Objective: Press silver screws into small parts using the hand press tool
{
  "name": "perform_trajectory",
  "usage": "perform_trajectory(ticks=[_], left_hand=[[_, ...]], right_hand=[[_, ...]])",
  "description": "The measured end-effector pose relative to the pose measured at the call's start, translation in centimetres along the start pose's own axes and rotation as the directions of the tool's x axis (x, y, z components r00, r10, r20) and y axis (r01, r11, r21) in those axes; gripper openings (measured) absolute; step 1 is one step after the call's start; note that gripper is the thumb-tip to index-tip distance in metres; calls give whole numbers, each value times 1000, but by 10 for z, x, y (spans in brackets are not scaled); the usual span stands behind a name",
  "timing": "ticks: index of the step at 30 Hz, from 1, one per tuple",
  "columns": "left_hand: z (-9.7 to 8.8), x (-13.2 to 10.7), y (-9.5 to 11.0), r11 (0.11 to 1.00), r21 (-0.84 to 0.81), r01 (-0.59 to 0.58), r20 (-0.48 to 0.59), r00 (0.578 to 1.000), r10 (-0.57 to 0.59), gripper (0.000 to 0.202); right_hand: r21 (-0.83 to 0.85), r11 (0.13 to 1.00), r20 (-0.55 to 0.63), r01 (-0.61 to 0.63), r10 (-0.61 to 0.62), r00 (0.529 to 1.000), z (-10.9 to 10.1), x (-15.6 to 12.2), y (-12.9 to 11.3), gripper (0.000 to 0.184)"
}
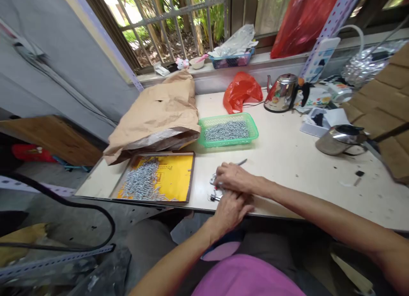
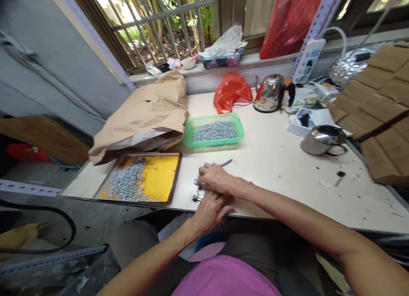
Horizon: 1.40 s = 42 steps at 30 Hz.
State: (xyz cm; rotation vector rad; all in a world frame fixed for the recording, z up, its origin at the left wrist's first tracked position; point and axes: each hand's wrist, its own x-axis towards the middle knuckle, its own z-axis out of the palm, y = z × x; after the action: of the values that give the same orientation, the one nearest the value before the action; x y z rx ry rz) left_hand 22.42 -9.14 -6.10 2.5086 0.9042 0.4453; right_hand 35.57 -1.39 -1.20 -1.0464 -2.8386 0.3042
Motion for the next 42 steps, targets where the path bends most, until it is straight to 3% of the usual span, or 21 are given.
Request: perform_trajectory(ticks=[3,6,9,11,13,15,17,19,21,24,26,28,30,32,33,35,37,38,40,42], left_hand=[[4,-6,-1,999,17,35,40,999,-36,44],[6,-9,-1,999,34,22,27,999,-23,50],[7,-10,2,999,37,-12,20,1000,12,51],[4,-10,4,998,48,-44,-1,999,44,48],[-5,-12,1,995,67,-68,-62,995,72,40],[-24,-16,-11,994,111,-12,-187,982,33,31],[-52,-21,-33,967,174,187,-354,928,-116,28],[-82,-25,-61,863,229,451,-469,828,-308,29],[-106,-27,-87,761,280,585,-445,782,-437,28],[-123,-25,-113,740,389,549,-255,836,-487,27],[-123,-22,-122,773,419,476,-146,876,-460,29],[-121,-21,-125,806,395,442,-104,893,-439,28],[-120,-22,-128,824,324,465,-123,884,-450,25],[-122,-25,-130,828,194,527,-189,848,-495,20],[-123,-28,-130,821,96,563,-228,815,-532,18],[-126,-34,-129,760,-178,625,-270,712,-649,12],[-129,-39,-124,617,-484,621,-210,602,-771,11],[-130,-42,-119,534,-604,592,-158,568,-807,16],[-133,-47,-108,411,-751,517,-73,554,-829,25],[-136,-52,-97,367,-804,469,-47,565,-824,31]], right_hand=[[-94,970,46,222,-219,975,12,17,-23,10],[-153,935,46,319,-316,948,27,33,-27,13],[-129,943,-9,307,-310,951,37,45,-27,15],[-87,964,-106,250,-258,960,33,49,-26,14],[-50,981,-281,185,-192,940,15,51,-21,14],[-38,994,-493,100,-105,863,-15,52,-6,16],[-32,999,-627,-33,6,779,-48,52,19,16],[-38,982,-656,-185,115,746,-72,51,47,15],[-37,949,-625,-313,222,748,-78,45,68,19],[10,950,-503,-313,275,819,-57,28,72,32],[61,970,-426,-236,240,873,-34,12,59,31],[121,976,-380,-183,216,899,-14,-5,41,27],[185,969,-347,-166,223,911,-2,-17,24,25],[256,952,-334,-166,249,909,0,-21,11,24],[301,940,-334,-163,264,905,-2,-19,5,24],[410,902,-340,-136,289,895,-6,-5,-4,23],[528,845,-341,-86,304,890,-7,20,-14,21],[585,809,-341,-61,312,887,-6,34,-20,20],[697,716,-313,-35,348,884,0,65,-32,18],[774,633,-277,-26,375,885,9,91,-45,20]])
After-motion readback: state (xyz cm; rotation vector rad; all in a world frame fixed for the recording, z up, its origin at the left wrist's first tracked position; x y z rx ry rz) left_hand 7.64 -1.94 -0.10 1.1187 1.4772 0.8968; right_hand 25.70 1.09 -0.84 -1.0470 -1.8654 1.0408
